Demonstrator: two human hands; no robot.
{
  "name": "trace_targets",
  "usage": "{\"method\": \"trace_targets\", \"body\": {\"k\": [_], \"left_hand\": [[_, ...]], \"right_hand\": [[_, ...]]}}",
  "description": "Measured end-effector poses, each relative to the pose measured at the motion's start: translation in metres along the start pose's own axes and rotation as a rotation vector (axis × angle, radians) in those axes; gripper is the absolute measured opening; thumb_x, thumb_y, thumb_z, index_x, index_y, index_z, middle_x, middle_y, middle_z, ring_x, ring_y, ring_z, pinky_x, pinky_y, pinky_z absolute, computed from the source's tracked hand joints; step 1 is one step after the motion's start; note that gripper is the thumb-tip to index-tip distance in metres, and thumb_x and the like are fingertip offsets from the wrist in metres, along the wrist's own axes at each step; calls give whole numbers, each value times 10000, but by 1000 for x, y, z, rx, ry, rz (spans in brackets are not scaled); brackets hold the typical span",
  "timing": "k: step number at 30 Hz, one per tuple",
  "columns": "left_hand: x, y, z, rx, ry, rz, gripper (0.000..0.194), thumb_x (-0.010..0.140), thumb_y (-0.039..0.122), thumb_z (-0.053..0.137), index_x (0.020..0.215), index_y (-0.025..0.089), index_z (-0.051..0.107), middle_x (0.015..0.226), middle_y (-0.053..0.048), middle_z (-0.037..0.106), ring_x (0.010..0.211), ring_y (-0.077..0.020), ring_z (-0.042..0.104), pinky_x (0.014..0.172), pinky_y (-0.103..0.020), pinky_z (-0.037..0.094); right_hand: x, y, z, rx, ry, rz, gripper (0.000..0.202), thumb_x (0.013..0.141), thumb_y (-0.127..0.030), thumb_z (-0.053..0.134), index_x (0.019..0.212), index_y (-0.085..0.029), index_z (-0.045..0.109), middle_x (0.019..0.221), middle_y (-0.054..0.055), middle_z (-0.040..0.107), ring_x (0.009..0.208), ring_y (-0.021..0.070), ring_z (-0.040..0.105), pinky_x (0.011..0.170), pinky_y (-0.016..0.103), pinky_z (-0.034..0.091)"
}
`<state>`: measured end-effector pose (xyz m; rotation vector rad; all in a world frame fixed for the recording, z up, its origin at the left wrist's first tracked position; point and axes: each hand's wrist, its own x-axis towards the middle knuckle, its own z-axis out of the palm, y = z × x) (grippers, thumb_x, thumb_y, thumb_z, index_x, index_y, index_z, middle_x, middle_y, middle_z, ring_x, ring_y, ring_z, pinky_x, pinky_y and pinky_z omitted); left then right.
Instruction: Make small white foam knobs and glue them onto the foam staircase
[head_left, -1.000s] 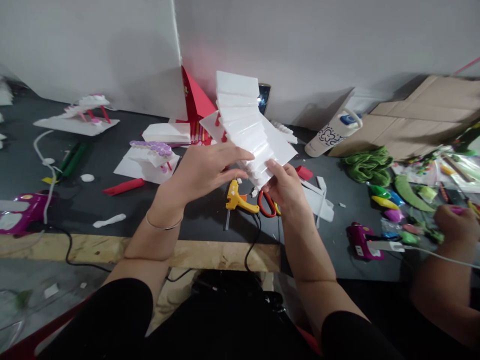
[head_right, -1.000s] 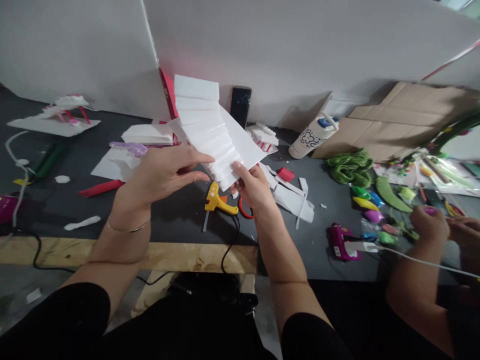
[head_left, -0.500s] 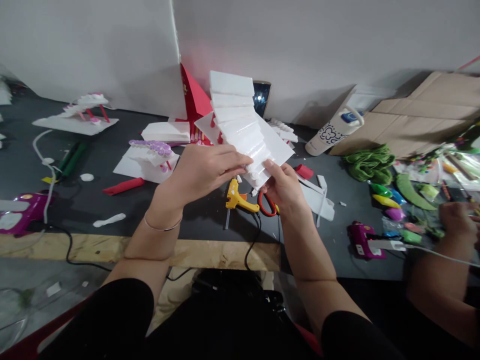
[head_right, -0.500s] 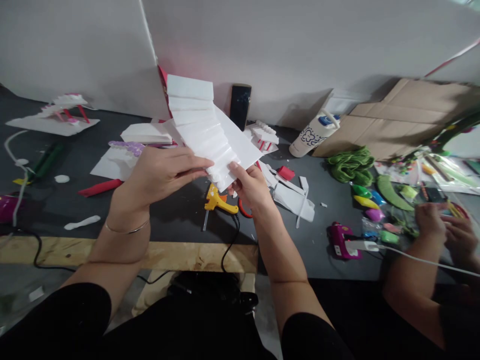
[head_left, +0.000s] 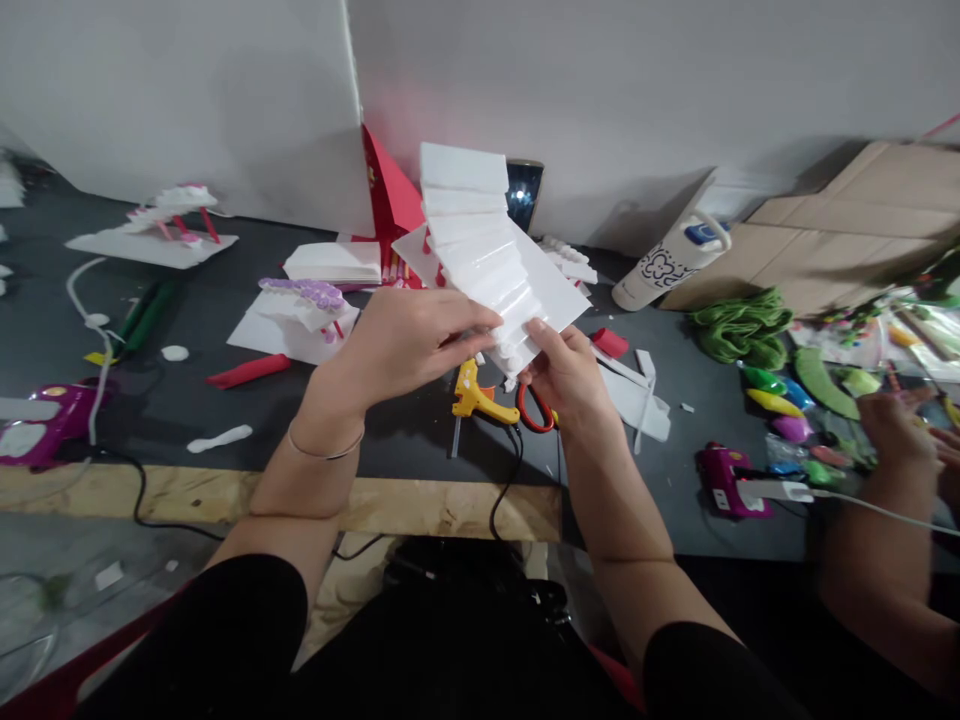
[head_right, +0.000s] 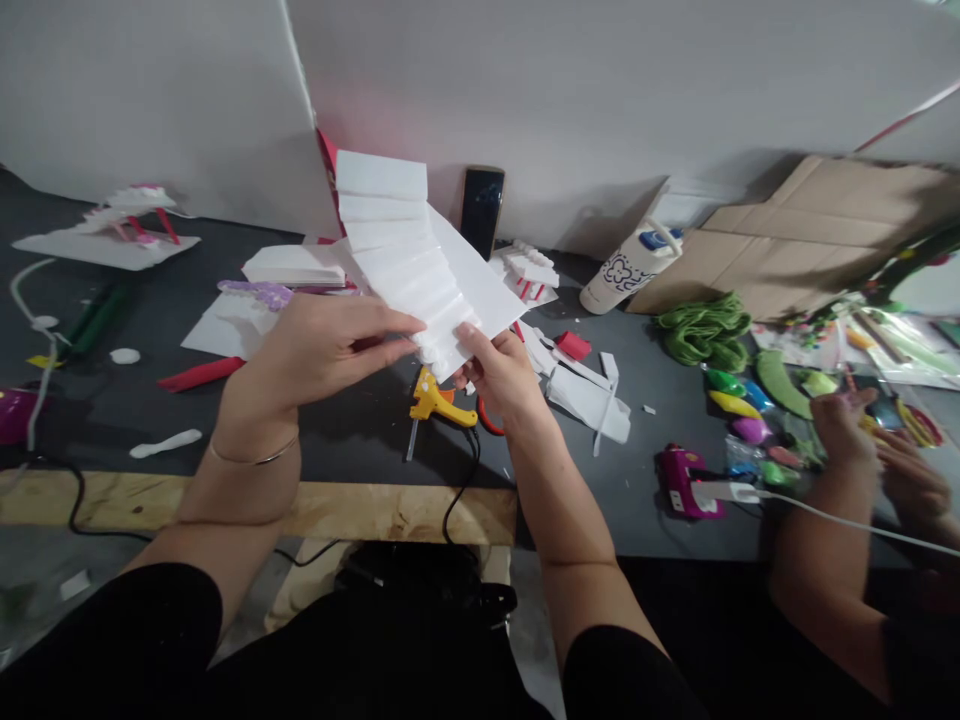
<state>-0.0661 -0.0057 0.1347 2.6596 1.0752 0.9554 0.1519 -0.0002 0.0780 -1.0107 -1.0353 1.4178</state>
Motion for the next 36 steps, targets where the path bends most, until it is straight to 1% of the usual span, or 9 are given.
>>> {"method": "trace_targets", "body": {"k": [4, 7, 10, 13, 21, 26, 29, 31, 36], "left_hand": [[-1, 2, -3, -23, -14, -16, 280, 1044, 332, 557, 1173, 241, 788, 963, -27, 827, 832, -143, 740, 707, -254, 477], [-2, 2, -5, -13, -45, -25, 293, 1024, 374, 600, 1230, 253, 771, 933, -16, 821, 813, -143, 734, 706, -248, 477], [-2, 1, -5, 4, -60, -10, 308, 1014, 402, 629, 1255, 258, 755, 1001, -24, 830, 831, -143, 741, 710, -243, 481], [-1, 0, -2, 11, -40, 0, 280, 1027, 379, 614, 1232, 258, 762, 1070, -41, 832, 879, -153, 756, 729, -251, 493], [0, -2, -2, 16, -27, 14, 281, 1051, 307, 540, 1203, 258, 771, 1071, -45, 831, 902, -163, 762, 712, -263, 491], [0, 2, -6, -5, 40, -68, 335, 1055, 289, 503, 1300, 255, 729, 1026, -41, 819, 861, -153, 739, 752, -274, 518], [-1, 7, -10, -11, 186, -75, 292, 1055, 285, 511, 1196, 268, 766, 946, -37, 791, 828, -161, 716, 752, -302, 535], [-2, 8, -12, -30, 221, -65, 273, 1059, 330, 524, 1082, 269, 789, 916, -48, 771, 816, -175, 707, 742, -329, 547], [-1, 5, -13, -44, 104, -63, 372, 1050, 497, 519, 899, 256, 760, 852, -60, 725, 814, -198, 705, 719, -347, 555]], "right_hand": [[0, -1, 0, 11, -14, -14, 475, 660, -617, 879, 679, -213, 632, 490, -63, 580, 352, 59, 469, 342, 202, 425], [0, -2, 0, 10, -30, -15, 476, 673, -628, 869, 693, -218, 628, 504, -61, 593, 355, 61, 472, 344, 206, 428], [0, -2, 1, 20, -22, -14, 478, 657, -627, 878, 703, -217, 639, 508, -60, 605, 358, 61, 470, 339, 204, 417], [-1, -3, 1, 18, -15, -13, 480, 649, -625, 885, 698, -214, 641, 494, -63, 593, 350, 58, 458, 335, 201, 407], [0, -2, 0, -5, -27, 2, 470, 666, -641, 858, 703, -231, 631, 505, -65, 590, 363, 60, 446, 346, 208, 407], [2, 0, -5, 23, -27, 9, 445, 698, -611, 841, 673, -239, 597, 479, -71, 530, 357, 67, 410, 348, 225, 402], [4, 3, -7, 43, 7, -3, 372, 763, -570, 804, 748, -243, 626, 505, -64, 520, 387, 80, 424, 366, 235, 400], [6, 4, -8, 67, 38, -15, 328, 783, -542, 789, 808, -250, 642, 518, -66, 516, 398, 84, 417, 370, 237, 387], [8, 5, -7, 67, 83, -9, 389, 742, -591, 811, 816, -247, 644, 565, -54, 584, 424, 81, 467, 378, 225, 397]]}}
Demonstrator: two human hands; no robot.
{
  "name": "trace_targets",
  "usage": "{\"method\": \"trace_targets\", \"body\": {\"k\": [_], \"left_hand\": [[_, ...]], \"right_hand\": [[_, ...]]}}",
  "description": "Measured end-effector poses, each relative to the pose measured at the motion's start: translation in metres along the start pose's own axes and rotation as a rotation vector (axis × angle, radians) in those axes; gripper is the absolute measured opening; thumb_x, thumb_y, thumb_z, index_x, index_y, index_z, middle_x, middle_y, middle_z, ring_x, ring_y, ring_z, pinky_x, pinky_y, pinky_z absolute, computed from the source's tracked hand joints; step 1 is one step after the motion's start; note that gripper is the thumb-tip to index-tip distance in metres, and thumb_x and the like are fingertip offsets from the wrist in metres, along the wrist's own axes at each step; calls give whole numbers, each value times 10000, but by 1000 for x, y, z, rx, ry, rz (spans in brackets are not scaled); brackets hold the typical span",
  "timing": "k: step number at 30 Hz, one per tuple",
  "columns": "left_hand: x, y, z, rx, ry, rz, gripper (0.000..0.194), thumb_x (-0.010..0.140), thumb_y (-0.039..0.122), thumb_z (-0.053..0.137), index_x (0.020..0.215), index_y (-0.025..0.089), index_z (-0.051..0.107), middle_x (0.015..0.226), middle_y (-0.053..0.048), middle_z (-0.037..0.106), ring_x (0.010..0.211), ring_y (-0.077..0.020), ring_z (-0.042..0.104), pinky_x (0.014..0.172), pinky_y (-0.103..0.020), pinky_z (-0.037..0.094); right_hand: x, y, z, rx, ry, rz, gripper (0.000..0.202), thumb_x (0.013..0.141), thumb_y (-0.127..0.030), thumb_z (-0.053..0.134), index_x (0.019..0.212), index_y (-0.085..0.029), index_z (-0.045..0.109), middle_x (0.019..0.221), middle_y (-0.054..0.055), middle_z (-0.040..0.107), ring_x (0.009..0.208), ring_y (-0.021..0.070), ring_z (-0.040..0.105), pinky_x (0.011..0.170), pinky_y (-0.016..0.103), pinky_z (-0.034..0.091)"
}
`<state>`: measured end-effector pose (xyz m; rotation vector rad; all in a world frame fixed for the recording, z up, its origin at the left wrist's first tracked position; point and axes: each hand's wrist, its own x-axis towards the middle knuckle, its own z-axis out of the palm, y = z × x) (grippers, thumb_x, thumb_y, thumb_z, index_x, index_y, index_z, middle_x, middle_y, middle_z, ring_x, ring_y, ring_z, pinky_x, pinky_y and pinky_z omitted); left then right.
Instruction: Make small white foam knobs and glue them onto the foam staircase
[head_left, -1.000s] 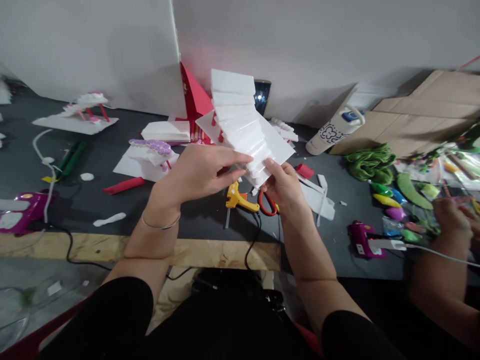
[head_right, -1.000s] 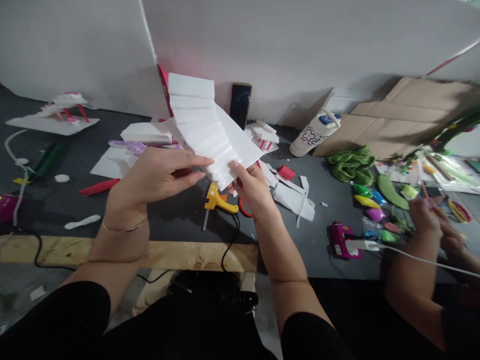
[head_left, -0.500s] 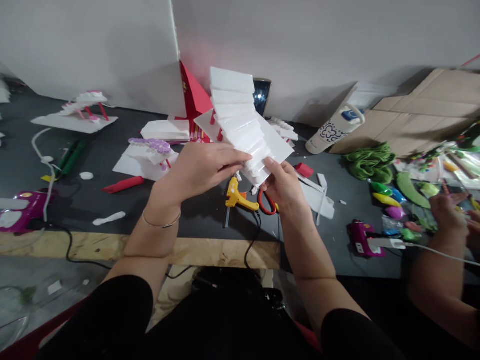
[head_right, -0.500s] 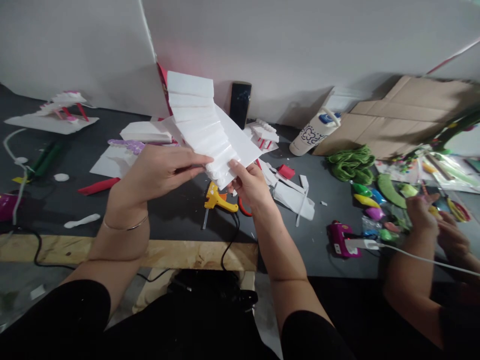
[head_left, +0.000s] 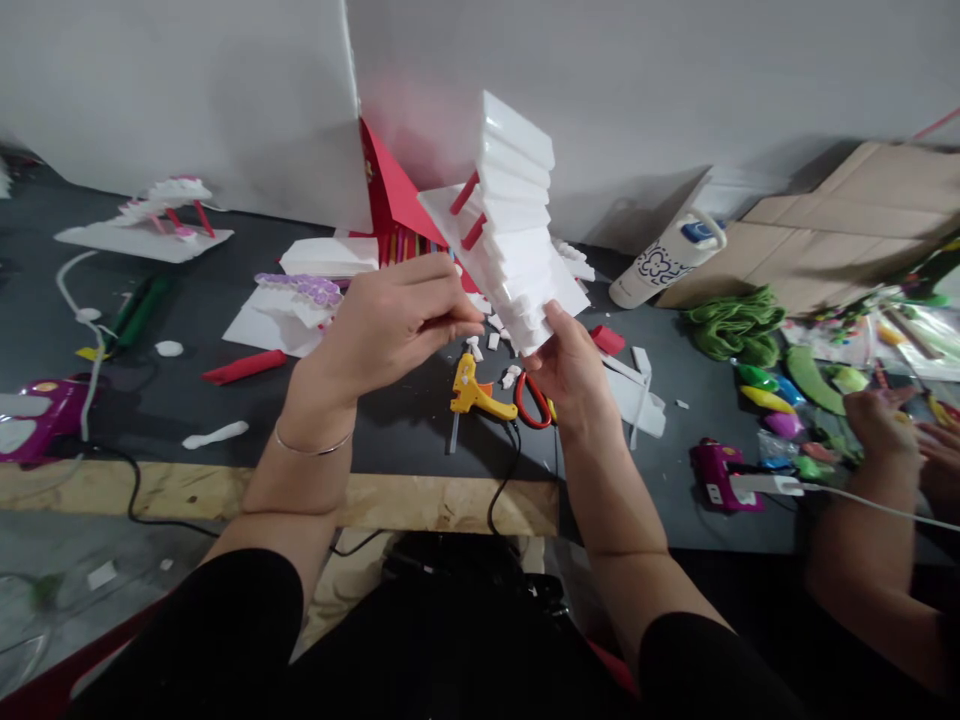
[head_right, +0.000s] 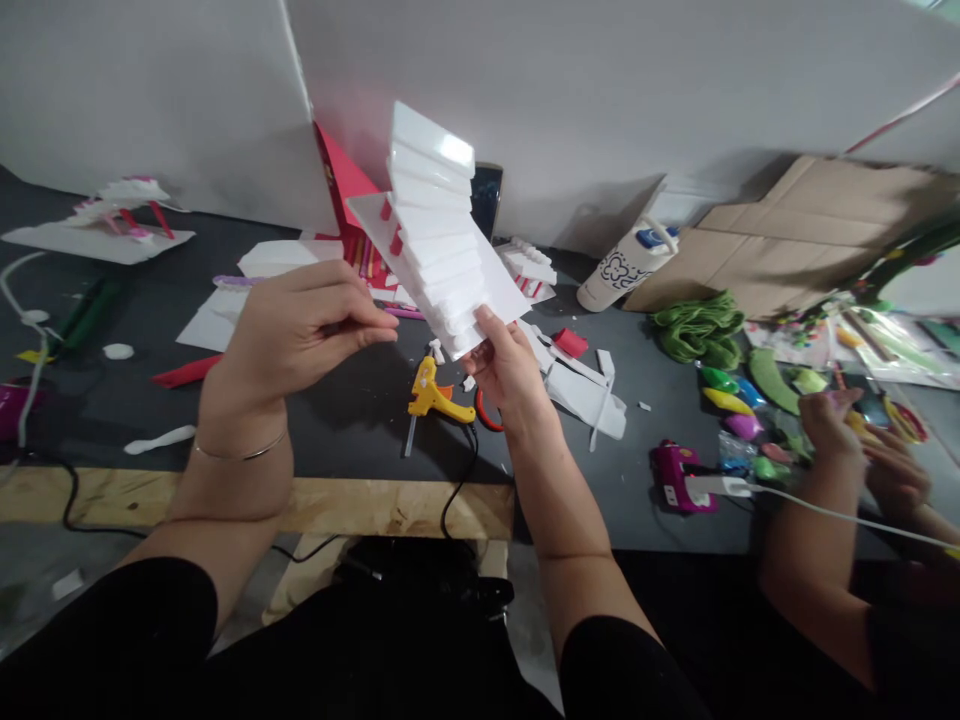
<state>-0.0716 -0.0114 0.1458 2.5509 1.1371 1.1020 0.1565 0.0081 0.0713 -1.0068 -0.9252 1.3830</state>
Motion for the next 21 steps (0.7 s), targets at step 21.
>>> {"method": "trace_targets", "body": {"k": [21], "left_hand": [[8, -18, 10, 38, 75, -203, 418, 1075, 486, 464, 898, 210, 724, 723, -26, 710, 696, -165, 652, 647, -308, 485]], "right_hand": [[-1, 11, 9, -10, 103, -182, 343, 787, -578, 814, 909, -276, 708, 824, -18, 721, 652, 116, 687, 521, 263, 539]]}}
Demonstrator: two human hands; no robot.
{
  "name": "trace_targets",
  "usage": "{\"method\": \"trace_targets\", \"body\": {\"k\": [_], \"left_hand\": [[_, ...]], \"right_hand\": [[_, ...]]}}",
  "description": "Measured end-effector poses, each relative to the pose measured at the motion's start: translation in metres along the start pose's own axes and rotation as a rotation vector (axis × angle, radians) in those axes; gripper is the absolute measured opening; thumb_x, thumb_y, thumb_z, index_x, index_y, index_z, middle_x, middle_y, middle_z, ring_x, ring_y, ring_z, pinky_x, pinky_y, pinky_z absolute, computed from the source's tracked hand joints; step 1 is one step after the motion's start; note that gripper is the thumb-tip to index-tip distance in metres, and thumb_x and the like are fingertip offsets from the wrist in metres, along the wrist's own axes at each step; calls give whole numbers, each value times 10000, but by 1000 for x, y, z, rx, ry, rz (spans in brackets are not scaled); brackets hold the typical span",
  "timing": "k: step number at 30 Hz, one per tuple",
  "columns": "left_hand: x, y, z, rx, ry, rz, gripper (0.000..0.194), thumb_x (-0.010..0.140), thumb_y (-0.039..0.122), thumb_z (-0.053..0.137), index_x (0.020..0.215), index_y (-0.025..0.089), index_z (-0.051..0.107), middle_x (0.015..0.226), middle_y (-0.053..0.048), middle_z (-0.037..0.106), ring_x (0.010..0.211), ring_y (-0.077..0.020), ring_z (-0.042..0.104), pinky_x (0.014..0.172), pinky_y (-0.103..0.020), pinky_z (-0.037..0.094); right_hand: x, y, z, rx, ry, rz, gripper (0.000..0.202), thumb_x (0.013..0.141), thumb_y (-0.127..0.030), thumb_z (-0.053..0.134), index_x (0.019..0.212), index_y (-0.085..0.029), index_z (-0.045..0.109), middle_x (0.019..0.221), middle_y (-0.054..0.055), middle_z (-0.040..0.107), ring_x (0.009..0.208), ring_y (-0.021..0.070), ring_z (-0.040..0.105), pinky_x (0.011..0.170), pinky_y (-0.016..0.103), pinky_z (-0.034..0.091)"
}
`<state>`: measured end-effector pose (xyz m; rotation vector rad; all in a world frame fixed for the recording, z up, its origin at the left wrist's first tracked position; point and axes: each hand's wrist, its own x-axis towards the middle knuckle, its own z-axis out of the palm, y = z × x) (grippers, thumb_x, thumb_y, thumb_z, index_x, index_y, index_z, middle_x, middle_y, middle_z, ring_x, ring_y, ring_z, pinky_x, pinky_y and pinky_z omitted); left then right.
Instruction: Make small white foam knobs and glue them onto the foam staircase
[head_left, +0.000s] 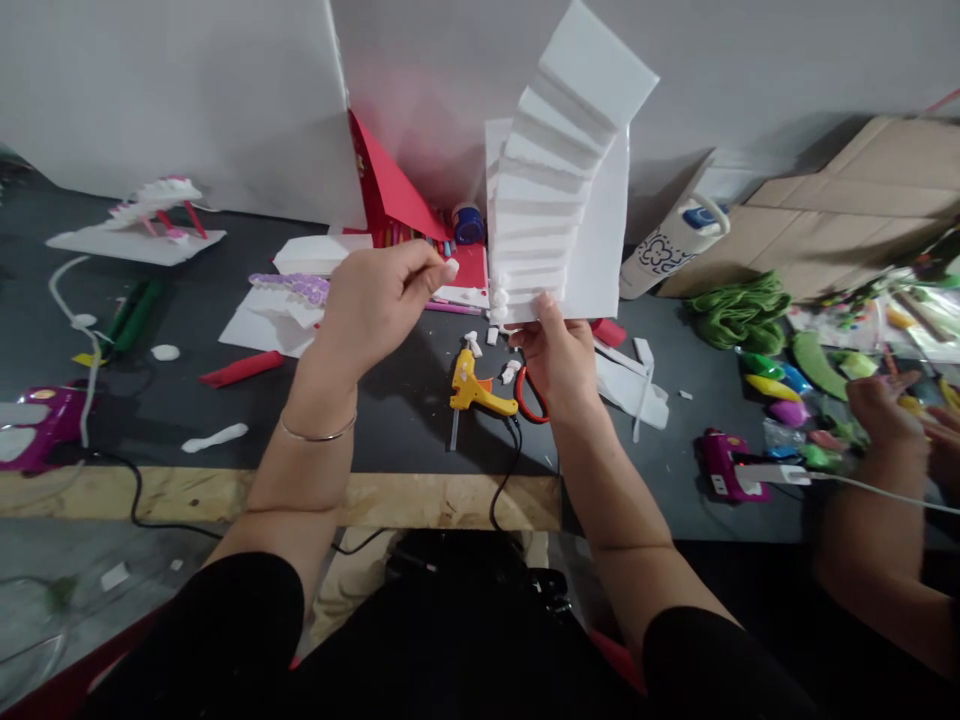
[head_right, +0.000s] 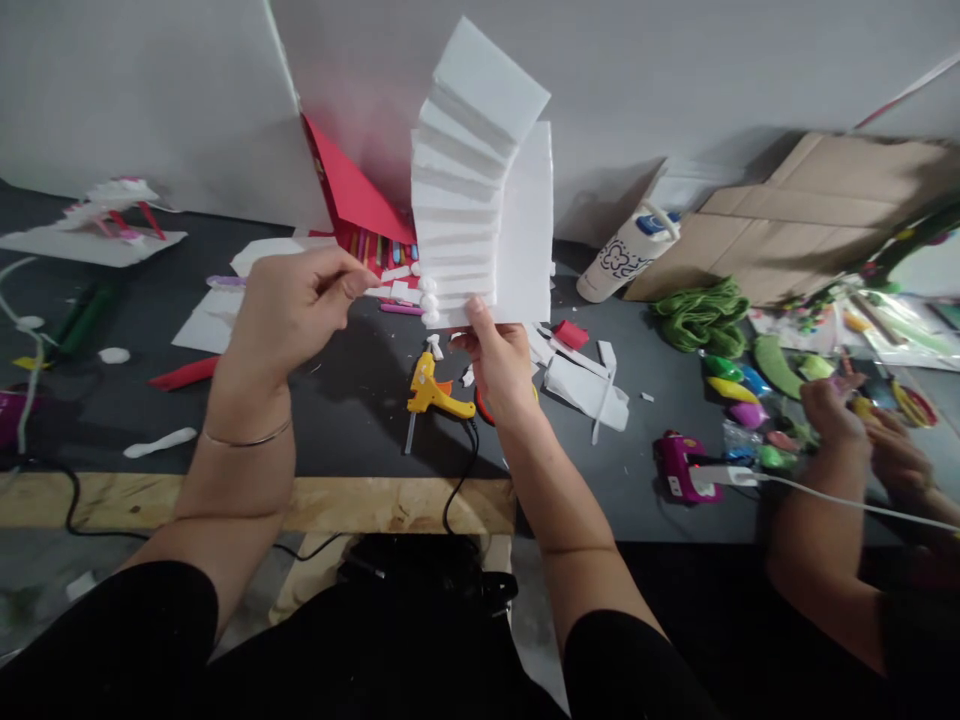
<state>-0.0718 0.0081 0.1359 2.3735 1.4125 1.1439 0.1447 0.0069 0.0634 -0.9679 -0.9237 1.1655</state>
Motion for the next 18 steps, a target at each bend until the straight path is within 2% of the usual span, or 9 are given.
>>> {"method": "trace_targets", "body": {"k": [2, 3, 4, 6, 7, 9, 13, 18], "left_hand": [[0, -2, 3, -7, 21, -65, 523, 1078, 527, 446, 745, 207, 691, 600, -13, 652, 581, -145, 590, 588, -309, 453], [1, -3, 5, -6, 28, -75, 545, 1079, 543, 434, 739, 204, 693, 628, -25, 678, 601, -148, 607, 601, -312, 464], [1, -5, 8, -6, 33, -71, 543, 1080, 554, 423, 791, 199, 715, 713, -45, 729, 670, -159, 651, 642, -314, 491], [2, -10, 15, -24, 31, -35, 519, 1087, 562, 396, 1033, 181, 744, 1011, -100, 798, 926, -199, 726, 796, -329, 552], [3, -13, 20, -49, 18, -26, 524, 1092, 562, 376, 1165, 173, 720, 1134, -119, 789, 1039, -216, 727, 866, -340, 566], [4, -15, 29, -125, -18, -16, 541, 1108, 543, 329, 1337, 171, 647, 1233, -133, 763, 1149, -229, 716, 939, -358, 577], [6, -11, 40, -252, -89, 5, 555, 1123, 511, 267, 1442, 172, 570, 1218, -136, 758, 1203, -224, 707, 986, -360, 581], [7, -4, 45, -387, -176, -4, 553, 1108, 502, 368, 1536, 164, 460, 1118, -145, 780, 1088, -232, 742, 908, -371, 607]], "right_hand": [[-1, 1, 2, -15, 27, 4, 353, 771, -577, 818, 908, -271, 710, 840, -12, 729, 647, 120, 685, 503, 264, 526], [-1, 1, 2, -20, 33, 7, 358, 766, -576, 819, 912, -268, 710, 846, -8, 732, 647, 122, 684, 498, 263, 524], [-1, 1, 3, -26, 30, 9, 364, 765, -577, 818, 919, -266, 709, 850, -5, 733, 647, 124, 684, 497, 262, 526], [-1, 1, 4, -39, 7, 15, 375, 765, -580, 815, 929, -261, 705, 848, -3, 731, 644, 126, 684, 504, 261, 541], [-2, 0, 4, -41, -3, 21, 382, 761, -581, 818, 932, -259, 704, 847, -2, 732, 641, 125, 684, 507, 259, 548], [-2, 0, 6, -25, -6, 41, 405, 732, -579, 839, 934, -254, 706, 850, -3, 739, 637, 122, 682, 512, 252, 558], [-5, 2, 9, 44, -7, 76, 435, 678, -567, 881, 923, -247, 717, 843, -9, 756, 644, 123, 687, 529, 243, 580], [-9, 7, 14, 7, -30, 70, 378, 732, -565, 822, 907, -248, 716, 825, 1, 748, 662, 137, 708, 566, 274, 610]]}}
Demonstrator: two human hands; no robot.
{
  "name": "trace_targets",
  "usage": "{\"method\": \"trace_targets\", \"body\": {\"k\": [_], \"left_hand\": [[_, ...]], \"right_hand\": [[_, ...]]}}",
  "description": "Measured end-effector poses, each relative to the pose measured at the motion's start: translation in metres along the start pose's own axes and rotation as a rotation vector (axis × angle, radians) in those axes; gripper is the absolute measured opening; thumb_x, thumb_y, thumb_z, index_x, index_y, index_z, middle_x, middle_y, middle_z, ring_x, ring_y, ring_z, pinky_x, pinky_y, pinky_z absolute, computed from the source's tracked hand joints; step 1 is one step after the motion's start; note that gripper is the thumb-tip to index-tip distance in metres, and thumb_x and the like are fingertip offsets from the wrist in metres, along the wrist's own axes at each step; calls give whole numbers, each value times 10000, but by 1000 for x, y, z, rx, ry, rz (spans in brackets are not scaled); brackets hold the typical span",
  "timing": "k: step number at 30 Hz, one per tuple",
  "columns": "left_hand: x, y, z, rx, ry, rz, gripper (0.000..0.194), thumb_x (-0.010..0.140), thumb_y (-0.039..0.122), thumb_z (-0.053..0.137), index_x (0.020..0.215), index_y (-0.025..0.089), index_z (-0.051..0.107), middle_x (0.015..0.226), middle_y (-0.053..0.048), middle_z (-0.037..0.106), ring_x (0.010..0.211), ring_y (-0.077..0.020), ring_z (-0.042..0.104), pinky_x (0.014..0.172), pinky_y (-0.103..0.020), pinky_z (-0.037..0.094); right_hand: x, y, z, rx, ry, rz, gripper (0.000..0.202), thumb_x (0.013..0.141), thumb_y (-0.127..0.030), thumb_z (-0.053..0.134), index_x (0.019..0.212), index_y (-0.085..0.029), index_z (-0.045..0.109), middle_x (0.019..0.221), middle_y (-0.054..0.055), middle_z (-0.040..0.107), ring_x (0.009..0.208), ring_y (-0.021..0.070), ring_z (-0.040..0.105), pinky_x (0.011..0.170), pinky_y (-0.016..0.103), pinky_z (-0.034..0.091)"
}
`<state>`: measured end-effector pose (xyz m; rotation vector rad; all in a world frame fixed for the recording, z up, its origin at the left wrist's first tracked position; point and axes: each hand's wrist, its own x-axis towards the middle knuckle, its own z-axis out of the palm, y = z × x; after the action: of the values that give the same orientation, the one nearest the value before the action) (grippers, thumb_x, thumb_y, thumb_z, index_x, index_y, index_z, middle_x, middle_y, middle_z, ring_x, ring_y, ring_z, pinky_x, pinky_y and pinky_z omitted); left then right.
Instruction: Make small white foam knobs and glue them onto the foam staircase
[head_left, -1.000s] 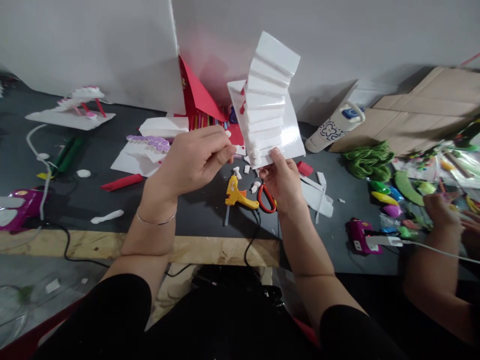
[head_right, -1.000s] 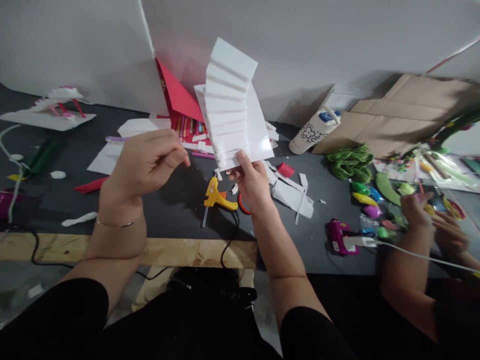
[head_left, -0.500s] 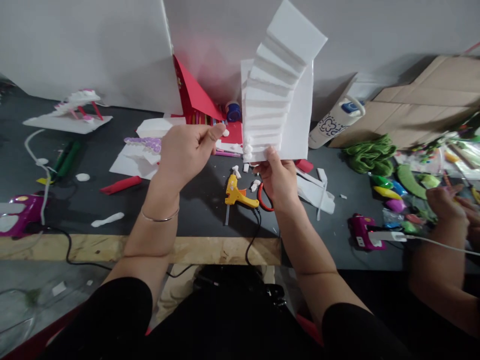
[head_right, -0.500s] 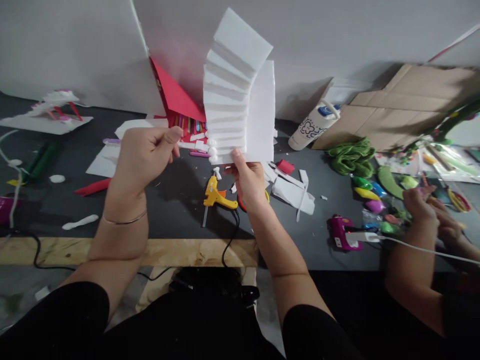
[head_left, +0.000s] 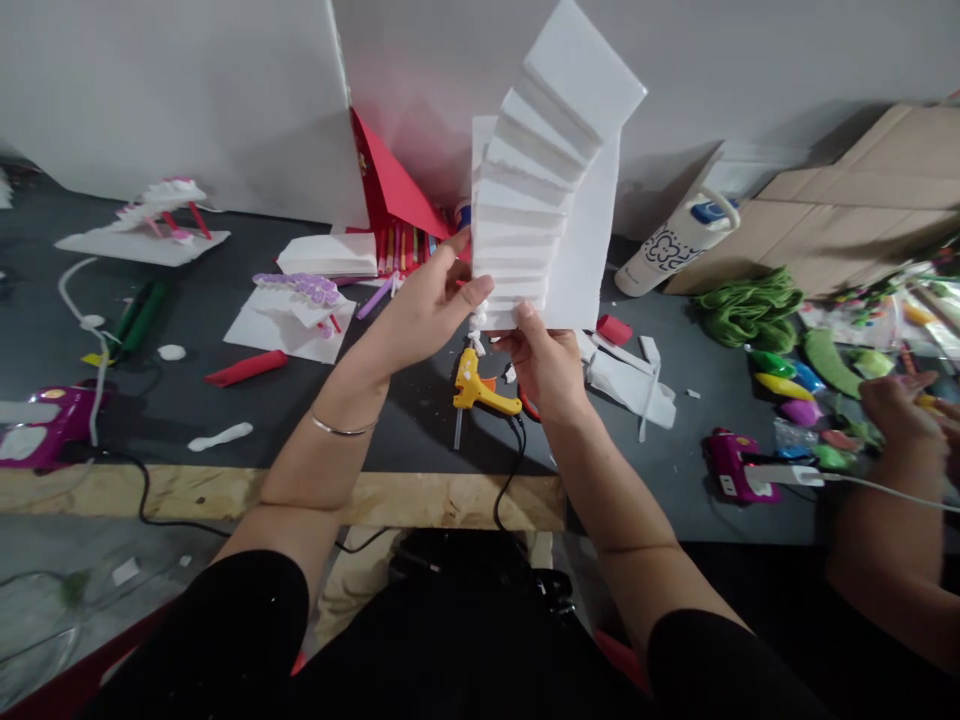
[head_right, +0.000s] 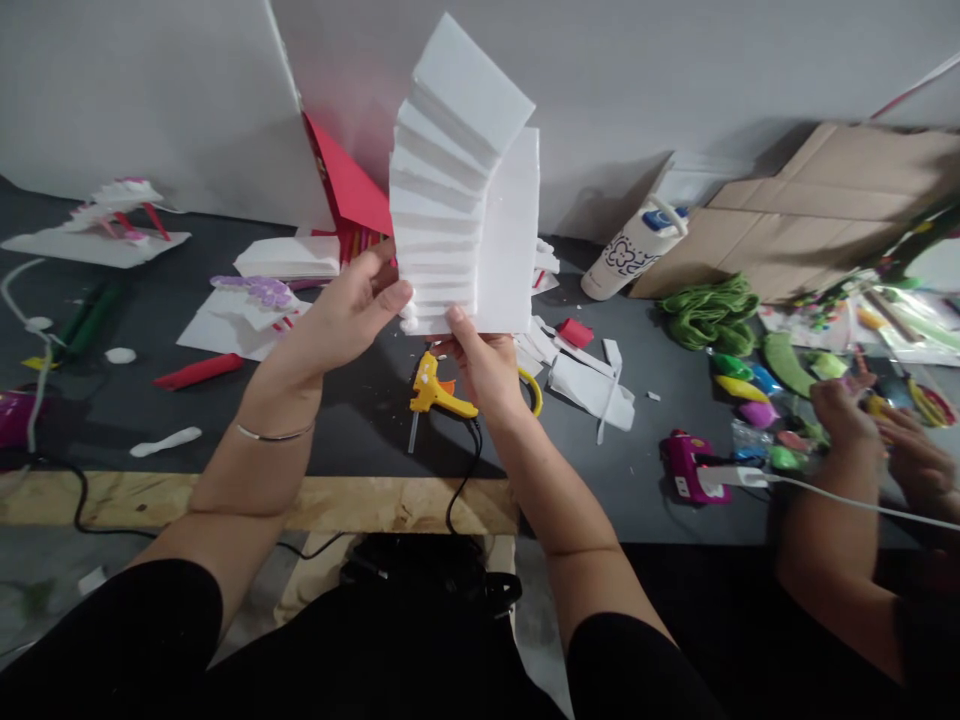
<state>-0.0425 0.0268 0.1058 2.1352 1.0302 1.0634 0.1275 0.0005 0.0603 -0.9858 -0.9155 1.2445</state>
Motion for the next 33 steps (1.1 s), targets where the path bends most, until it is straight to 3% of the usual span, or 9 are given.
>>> {"method": "trace_targets", "body": {"k": [4, 9, 13, 16, 19, 21, 26, 33], "left_hand": [[1, -2, 3, -97, -12, -45, 599, 1083, 549, 424, 1564, 191, 420, 1155, -156, 768, 1041, -232, 751, 867, -376, 615], [5, 1, 3, -316, 24, -152, 628, 1068, 647, 362, 1454, 183, 535, 1073, -135, 747, 1027, -240, 740, 814, -350, 612], [3, 2, 0, -548, 135, -379, 467, 1047, 562, 502, 1291, 185, 632, 910, -69, 695, 929, -214, 731, 706, -269, 583], [-4, -4, -4, -661, 210, -515, 300, 1002, 440, 609, 1166, 193, 658, 816, -20, 620, 770, -155, 682, 613, -208, 519], [-18, -15, -12, -735, 297, -596, 161, 976, 337, 611, 1031, 191, 650, 753, 13, 530, 608, -97, 564, 523, -182, 420], [-32, -22, -17, -760, 312, -658, 131, 949, 321, 626, 965, 191, 637, 713, 25, 490, 549, -90, 511, 501, -201, 389], [-78, -32, -23, -786, 257, -840, 142, 860, 290, 656, 818, 188, 566, 631, 38, 463, 475, -88, 419, 428, -221, 326], [-124, -41, -18, -725, 208, -947, 281, 672, 293, 753, 886, 163, 624, 645, 44, 558, 510, -94, 465, 438, -211, 381]], "right_hand": [[0, 3, 0, 17, -9, 0, 371, 731, -560, 827, 910, -255, 718, 866, 10, 759, 671, 135, 707, 570, 281, 611], [0, 9, 0, 25, -24, -7, 412, 726, -582, 841, 930, -246, 718, 868, 19, 748, 694, 158, 718, 579, 314, 617], [-7, 18, 5, -57, -38, 49, 553, 662, -719, 834, 908, -237, 720, 855, 32, 766, 744, 189, 730, 618, 328, 621], [-12, 18, 1, -142, -169, 116, 617, 612, -777, 832, 873, -227, 733, 865, 48, 790, 767, 203, 733, 702, 361, 638], [-14, 13, -18, -330, -411, 183, 532, 611, -664, 883, 883, -224, 757, 905, 47, 804, 832, 214, 738, 805, 393, 627], [-14, 11, -35, -533, -505, 172, 407, 691, -570, 850, 882, -222, 757, 894, 40, 796, 841, 212, 729, 808, 387, 594], [-20, 22, -65, -1070, -503, -105, 202, 857, -354, 694, 976, -205, 761, 959, 72, 761, 814, 198, 673, 770, 356, 498], [-18, 38, -77, -1326, -420, -248, 149, 940, -239, 599, 868, -212, 727, 890, 85, 720, 878, 236, 655, 786, 355, 467]]}}
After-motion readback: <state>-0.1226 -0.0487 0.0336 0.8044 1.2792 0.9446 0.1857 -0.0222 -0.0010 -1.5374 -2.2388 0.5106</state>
